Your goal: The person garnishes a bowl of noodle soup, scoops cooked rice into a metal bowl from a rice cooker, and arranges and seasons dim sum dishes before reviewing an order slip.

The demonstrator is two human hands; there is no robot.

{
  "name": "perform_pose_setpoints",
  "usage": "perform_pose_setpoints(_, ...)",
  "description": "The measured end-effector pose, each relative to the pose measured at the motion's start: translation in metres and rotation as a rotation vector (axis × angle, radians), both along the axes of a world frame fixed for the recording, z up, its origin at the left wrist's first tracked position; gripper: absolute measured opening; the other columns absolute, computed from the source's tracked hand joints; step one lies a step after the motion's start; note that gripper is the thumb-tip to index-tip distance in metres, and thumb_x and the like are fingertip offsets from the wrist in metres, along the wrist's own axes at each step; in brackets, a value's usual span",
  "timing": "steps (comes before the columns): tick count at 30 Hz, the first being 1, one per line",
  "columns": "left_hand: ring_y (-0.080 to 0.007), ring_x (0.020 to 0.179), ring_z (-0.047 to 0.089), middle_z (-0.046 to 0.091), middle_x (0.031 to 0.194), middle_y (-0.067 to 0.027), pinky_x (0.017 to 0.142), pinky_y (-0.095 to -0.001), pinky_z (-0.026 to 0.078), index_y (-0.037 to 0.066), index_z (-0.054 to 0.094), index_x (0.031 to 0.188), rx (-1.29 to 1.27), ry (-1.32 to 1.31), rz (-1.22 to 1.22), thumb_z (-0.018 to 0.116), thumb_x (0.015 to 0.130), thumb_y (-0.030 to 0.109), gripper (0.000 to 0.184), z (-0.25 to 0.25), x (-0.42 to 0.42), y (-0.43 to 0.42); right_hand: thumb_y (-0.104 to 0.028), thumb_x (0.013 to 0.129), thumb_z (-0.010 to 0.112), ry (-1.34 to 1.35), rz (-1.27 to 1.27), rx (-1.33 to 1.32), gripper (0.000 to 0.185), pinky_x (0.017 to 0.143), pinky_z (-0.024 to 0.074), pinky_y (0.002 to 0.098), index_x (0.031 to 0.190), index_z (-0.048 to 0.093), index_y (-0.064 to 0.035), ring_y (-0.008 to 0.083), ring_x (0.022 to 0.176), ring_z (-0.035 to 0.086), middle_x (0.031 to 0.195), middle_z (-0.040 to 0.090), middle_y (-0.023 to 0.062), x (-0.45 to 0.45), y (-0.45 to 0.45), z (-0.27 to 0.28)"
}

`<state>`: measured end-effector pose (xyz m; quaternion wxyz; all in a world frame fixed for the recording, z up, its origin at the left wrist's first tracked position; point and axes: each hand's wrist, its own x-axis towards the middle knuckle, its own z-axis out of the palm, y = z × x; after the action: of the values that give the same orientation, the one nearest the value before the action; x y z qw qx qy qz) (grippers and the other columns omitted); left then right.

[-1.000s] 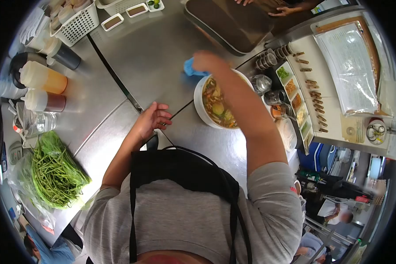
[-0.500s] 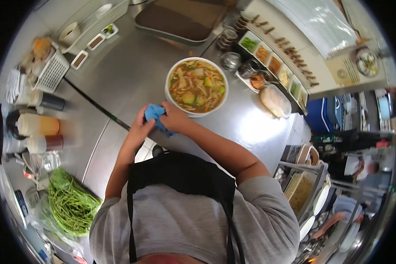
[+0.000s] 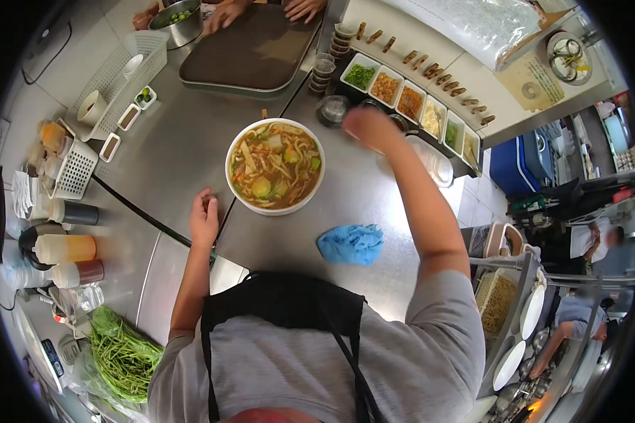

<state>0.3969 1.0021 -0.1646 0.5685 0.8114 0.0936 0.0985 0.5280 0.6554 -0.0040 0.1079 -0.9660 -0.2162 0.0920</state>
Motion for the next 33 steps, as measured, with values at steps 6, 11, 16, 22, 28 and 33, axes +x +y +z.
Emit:
perform_pose_setpoints(6,-0.0167,0.064,0.052,0.054,0.073,-0.0081,0.060,-0.0271,0.043,0.003,0.053,0.091,0.232,-0.144,0.044,0.050,0.078,0.012,0.016,0.003,0.001,-0.002,-0.018,0.076,0.042,-0.203,-0.596,-0.153,0.029,0.078,0.0428,0.0399,0.090,0.059,-0.0002,0.0331,0.092,0.053,0.098,0.056,0.0182,0.157,-0.016,-0.065)
perform_pose_setpoints(11,-0.0160,0.062,0.052,0.054,0.071,-0.0079,0.058,-0.0264,0.043,0.003,0.053,0.086,0.212,-0.165,0.044,0.051,0.077,0.010,0.011,-0.001,0.004,-0.002,-0.015,0.075,0.044,-0.055,-0.491,-0.359,0.026,0.076,0.0435,0.0392,0.091,0.061,-0.0025,0.0317,0.091,0.054,0.097,0.057,0.0172,0.197,-0.033,-0.083)
perform_pose_setpoints(16,-0.0167,0.061,0.053,0.055,0.071,-0.0085,0.058,-0.0271,0.043,0.003,0.054,0.083,0.172,-0.082,0.067,0.052,0.077,0.010,0.010,-0.007,0.002,-0.003,-0.011,0.074,0.045,-0.110,-0.652,-0.311,0.022,0.074,0.0448,0.0373,0.089,0.061,-0.0035,0.0282,0.091,0.055,0.098,0.057,0.0146,0.150,-0.030,-0.036)
perform_pose_setpoints(22,-0.0128,0.064,0.051,0.055,0.071,-0.0066,0.061,-0.0246,0.042,0.001,0.054,0.081,0.294,-0.146,0.062,0.051,0.079,0.011,0.010,0.000,0.003,-0.004,-0.012,0.076,0.044,-0.140,-0.596,-0.272,0.024,0.076,0.0452,0.0367,0.092,0.061,-0.0057,0.0283,0.092,0.055,0.099,0.057,0.0148,0.138,-0.045,-0.051)
perform_pose_setpoints(28,-0.0183,0.061,0.054,0.055,0.070,-0.0082,0.058,-0.0284,0.044,0.004,0.055,0.078,0.313,-0.143,0.089,0.053,0.076,0.012,0.008,-0.002,0.003,-0.004,-0.016,0.073,0.048,-0.215,-0.500,-0.295,0.022,0.073,0.0452,0.0386,0.083,0.062,-0.0026,0.0315,0.088,0.055,0.092,0.058,0.0183,0.146,-0.084,-0.068)
perform_pose_setpoints(33,-0.0205,0.062,0.055,0.056,0.071,-0.0083,0.058,-0.0294,0.044,0.006,0.055,0.077,0.340,-0.108,0.108,0.052,0.076,0.016,0.011,0.005,0.002,-0.007,-0.022,0.075,0.047,-0.396,-0.567,-0.176,0.026,0.068,0.0449,0.0392,0.080,0.059,0.0004,0.0338,0.076,0.056,0.084,0.058,0.0206,0.119,-0.084,-0.044)
